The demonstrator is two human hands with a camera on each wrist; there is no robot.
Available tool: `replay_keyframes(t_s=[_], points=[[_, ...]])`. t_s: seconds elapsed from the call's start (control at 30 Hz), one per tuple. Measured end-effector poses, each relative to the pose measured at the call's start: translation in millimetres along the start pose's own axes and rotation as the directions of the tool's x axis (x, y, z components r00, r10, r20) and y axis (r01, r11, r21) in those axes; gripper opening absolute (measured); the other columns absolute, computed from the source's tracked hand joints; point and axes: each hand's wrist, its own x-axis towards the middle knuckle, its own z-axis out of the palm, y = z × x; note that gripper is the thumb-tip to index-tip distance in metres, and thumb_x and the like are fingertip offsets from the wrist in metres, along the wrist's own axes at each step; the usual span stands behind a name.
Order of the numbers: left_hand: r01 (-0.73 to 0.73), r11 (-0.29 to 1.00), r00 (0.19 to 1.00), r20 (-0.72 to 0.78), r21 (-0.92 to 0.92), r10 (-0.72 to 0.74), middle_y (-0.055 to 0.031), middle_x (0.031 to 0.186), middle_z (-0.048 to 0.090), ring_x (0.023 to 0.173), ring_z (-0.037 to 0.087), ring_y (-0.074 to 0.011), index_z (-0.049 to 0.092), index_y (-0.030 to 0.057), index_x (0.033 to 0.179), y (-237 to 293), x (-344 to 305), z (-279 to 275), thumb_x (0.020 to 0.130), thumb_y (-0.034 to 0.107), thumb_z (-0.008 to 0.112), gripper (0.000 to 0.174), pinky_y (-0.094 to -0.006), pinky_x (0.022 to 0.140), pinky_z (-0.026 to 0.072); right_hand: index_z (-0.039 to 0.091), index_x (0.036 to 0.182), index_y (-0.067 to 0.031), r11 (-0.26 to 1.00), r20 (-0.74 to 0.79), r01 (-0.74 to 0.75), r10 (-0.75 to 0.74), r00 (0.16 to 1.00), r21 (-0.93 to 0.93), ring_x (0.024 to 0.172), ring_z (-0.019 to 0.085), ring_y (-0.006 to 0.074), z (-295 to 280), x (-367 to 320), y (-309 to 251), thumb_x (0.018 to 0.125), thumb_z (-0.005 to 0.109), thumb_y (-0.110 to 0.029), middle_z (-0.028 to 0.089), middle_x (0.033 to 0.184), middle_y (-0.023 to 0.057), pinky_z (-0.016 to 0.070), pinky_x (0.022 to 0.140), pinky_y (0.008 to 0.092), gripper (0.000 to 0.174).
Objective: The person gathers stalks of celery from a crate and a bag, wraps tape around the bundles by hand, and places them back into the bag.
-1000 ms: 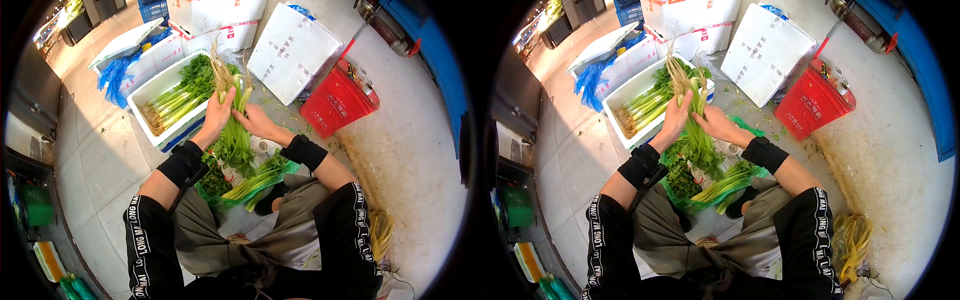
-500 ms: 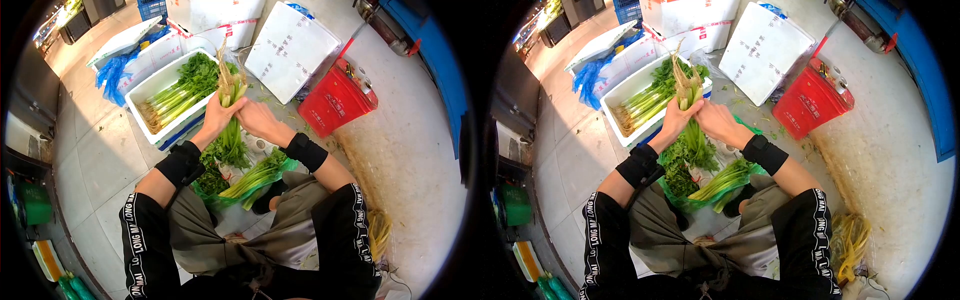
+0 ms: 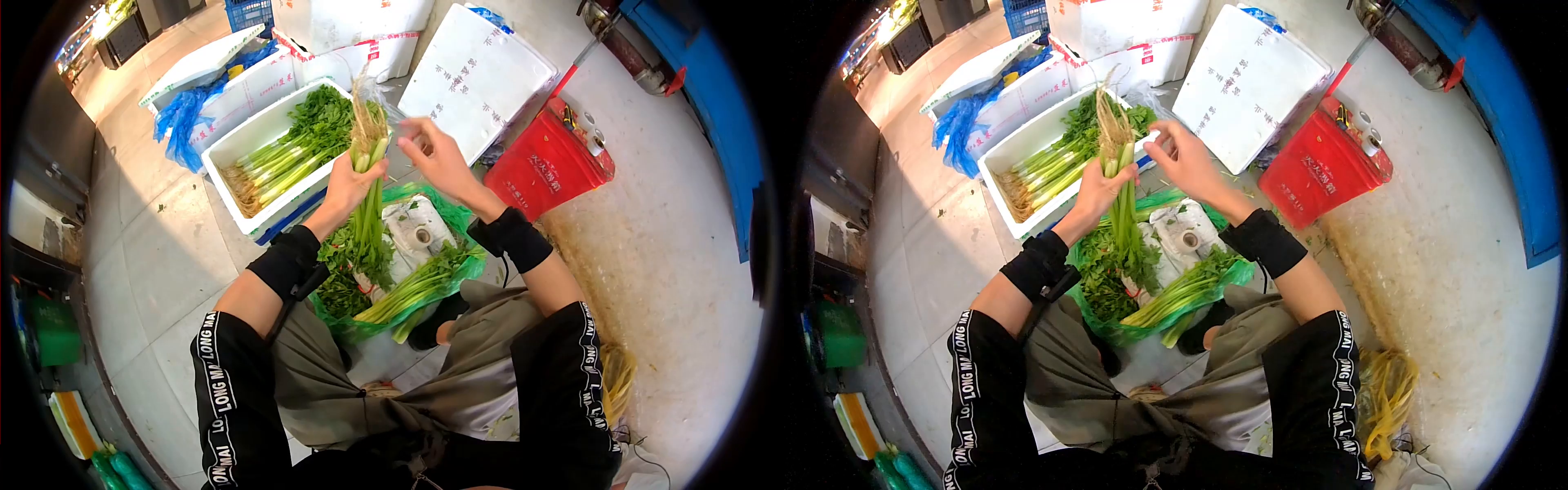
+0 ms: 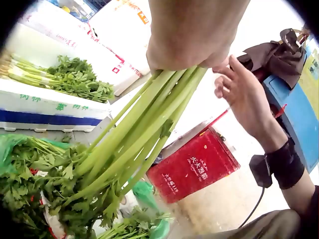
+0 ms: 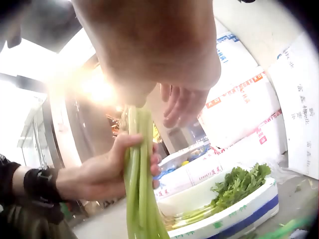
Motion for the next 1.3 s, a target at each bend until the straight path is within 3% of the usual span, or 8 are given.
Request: replay_keyframes(t_s=[0.43,0.6,0.7,0.8,0.83,0.9,1.0,1.3], points=[[0.030,0.997,0.988,0.148,0.065,-0.039,-0.0026,0.083,0.063,0.071,0.058,-0.0114,0.059,0.0010,0.105,-8,0,12,0.090,0.021,0.071,0.028,-0.0292,0.068,0.0480,0.061,0.099,-0.0028,0.821,0.093,0.420,-0.418,0.904,-0.386,0.069,0.064,0.0276,-28,4,-4,0.091,0.066,-0.011,0.064,0.088,0.0126,0.0500,0.063,0.0354,0.013],[-0.015,0.992,0.978,0.206,0.129,-0.012,-0.0039,0.085,0.065,0.074,0.057,-0.0108,0.059,-0.0003,0.106,-8,-7,15,0.089,0.025,0.073,0.033,-0.0307,0.072,0.0479,0.061,0.097,-0.0036,0.905,-0.418,0.199,-0.357,0.836,-0.375,0.062,0.062,0.0224,-44,9,-1,0.089,0.065,0.000,0.062,0.085,0.0100,0.0476,0.057,0.0283,0.010],[-0.002,0.996,0.983,0.181,0.092,-0.014,-0.0039,0.084,0.065,0.074,0.057,-0.0113,0.060,0.0003,0.106,-18,-4,15,0.089,0.026,0.073,0.033,-0.0309,0.072,0.0480,0.063,0.110,-0.0030,0.911,-0.421,0.021,-0.210,0.882,-0.411,0.074,0.064,0.0197,-56,9,35,0.093,0.066,-0.016,0.063,0.090,0.0126,0.0505,0.064,0.0333,0.022],[0.036,0.997,0.995,0.086,0.064,-0.041,-0.0028,0.083,0.065,0.072,0.058,-0.0114,0.061,0.0016,0.105,-16,1,9,0.089,0.023,0.072,0.029,-0.0298,0.068,0.0483,0.060,0.121,-0.0025,0.714,-0.122,0.069,-0.214,0.969,-0.697,0.081,0.065,0.0199,-48,-16,200,0.093,0.067,-0.024,0.063,0.092,0.0146,0.0513,0.067,0.0360,0.035],[0.033,0.997,0.996,0.084,0.069,-0.039,-0.0028,0.083,0.065,0.072,0.058,-0.0114,0.061,0.0016,0.105,-14,2,8,0.089,0.023,0.072,0.029,-0.0298,0.068,0.0483,0.060,0.121,-0.0025,0.715,-0.125,0.071,-0.218,0.968,-0.695,0.081,0.065,0.0199,-42,-14,176,0.093,0.067,-0.024,0.063,0.092,0.0146,0.0513,0.067,0.0360,0.035],[0.028,1.000,1.000,0.013,0.006,-0.028,-0.0031,0.083,0.065,0.070,0.058,-0.0107,0.062,0.0021,0.104,-13,0,10,0.089,0.021,0.072,0.027,-0.0283,0.067,0.0481,0.057,0.120,-0.0011,0.993,0.022,-0.099,0.101,0.995,-0.065,0.081,0.066,0.0230,-22,-14,77,0.093,0.066,-0.025,0.065,0.092,0.0126,0.0516,0.067,0.0350,0.037],[0.011,1.000,0.999,-0.052,-0.004,-0.011,-0.0035,0.086,0.067,0.074,0.060,-0.0114,0.063,0.0020,0.105,-13,0,14,0.088,0.020,0.073,0.027,-0.0284,0.069,0.0491,0.057,0.115,-0.0031,0.981,0.080,-0.176,0.170,0.982,0.081,0.078,0.066,0.0248,4,-11,7,0.092,0.068,-0.027,0.065,0.091,0.0118,0.0515,0.066,0.0344,0.035],[-0.147,0.971,0.950,-0.245,0.188,0.192,-0.0149,0.094,0.069,0.085,0.067,-0.0237,0.061,0.0024,0.111,-31,6,28,0.081,0.018,0.075,0.036,-0.0351,0.078,0.0508,0.064,0.104,-0.0047,0.938,-0.099,0.157,-0.196,0.976,-0.308,0.062,0.054,0.0170,29,-13,-26,0.084,0.075,-0.020,0.055,0.075,0.0069,0.0451,0.057,0.0309,0.028]])
